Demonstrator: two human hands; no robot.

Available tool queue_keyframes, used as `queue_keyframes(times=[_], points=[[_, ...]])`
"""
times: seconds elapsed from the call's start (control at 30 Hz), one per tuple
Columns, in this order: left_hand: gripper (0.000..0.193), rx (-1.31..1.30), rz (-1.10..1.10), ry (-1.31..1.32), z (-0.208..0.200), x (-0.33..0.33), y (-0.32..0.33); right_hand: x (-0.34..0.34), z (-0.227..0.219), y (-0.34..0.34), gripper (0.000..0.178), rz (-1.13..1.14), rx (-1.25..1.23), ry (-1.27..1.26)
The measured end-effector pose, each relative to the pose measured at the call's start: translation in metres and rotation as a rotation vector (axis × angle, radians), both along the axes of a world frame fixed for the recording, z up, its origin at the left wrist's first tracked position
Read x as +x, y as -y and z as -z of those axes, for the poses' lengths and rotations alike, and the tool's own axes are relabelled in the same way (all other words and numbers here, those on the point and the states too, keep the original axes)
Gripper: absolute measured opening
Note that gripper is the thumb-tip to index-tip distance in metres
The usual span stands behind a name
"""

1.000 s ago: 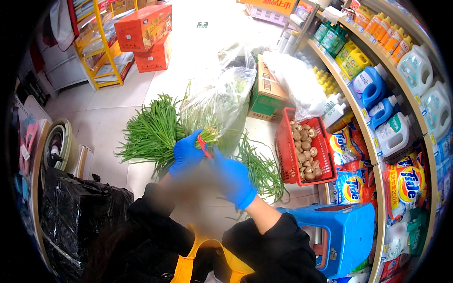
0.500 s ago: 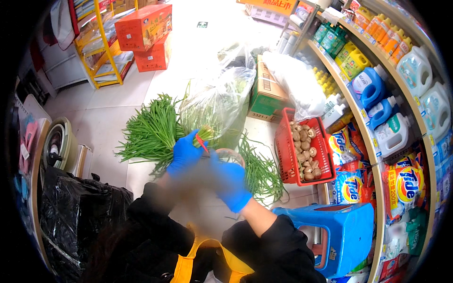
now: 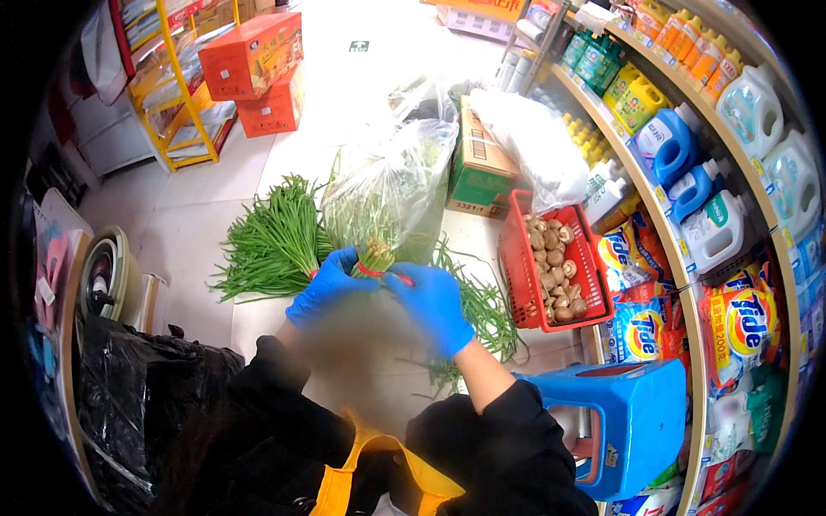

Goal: The person sits on a low stool and gathers loose green leafy vegetables, aligns them into a bundle, and secures the bundle with a red rubber band. The person then carries the finished bundle to a produce display and places it among other vegetables.

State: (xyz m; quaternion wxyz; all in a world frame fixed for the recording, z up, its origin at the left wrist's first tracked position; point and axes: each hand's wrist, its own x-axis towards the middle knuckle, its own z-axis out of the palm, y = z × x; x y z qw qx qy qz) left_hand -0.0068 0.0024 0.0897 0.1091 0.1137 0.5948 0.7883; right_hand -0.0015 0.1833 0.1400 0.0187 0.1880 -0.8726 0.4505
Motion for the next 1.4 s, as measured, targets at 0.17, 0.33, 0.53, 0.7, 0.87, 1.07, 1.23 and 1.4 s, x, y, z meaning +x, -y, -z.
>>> queue_keyframes(times=[0.17, 0.33, 0.53, 0.7, 0.87, 1.07, 1.23, 1.4], points=[[0.052, 0.156, -0.077, 0.037, 0.009, 0.000, -0.001, -0.001, 0.000, 0.002, 0.017, 0.010, -0.043, 0.045], [0.050, -0.070, -0.073, -0.084, -0.007, 0.003, -0.009, -0.003, 0.016, 0.004, 0.018, 0.109, -0.188, 0.080], [0.056, -0.388, -0.274, -0.276, 0.013, -0.001, -0.022, 0.006, -0.002, 0.014, 0.017, 0.112, 0.046, 0.050], [0.063, -0.067, -0.236, -0.095, 0.011, -0.002, -0.012, 0.017, 0.006, 0.012, 0.019, 0.011, 0.192, -0.469], [0.069, 0.044, -0.249, -0.006, 0.025, -0.006, 0.002, 0.011, 0.006, 0.008, 0.019, 0.035, 0.175, -0.458], [0.058, 0.230, -0.101, 0.067, 0.021, -0.002, 0.003, 0.004, -0.010, 0.008, 0.020, 0.021, 0.165, -0.221], [0.055, 0.285, -0.062, 0.109, 0.026, -0.004, 0.005, 0.002, -0.012, 0.005, 0.022, 0.036, 0.131, -0.177], [0.054, 0.248, -0.065, 0.104, 0.016, -0.001, -0.001, -0.001, -0.009, 0.003, 0.024, 0.034, 0.057, -0.155]])
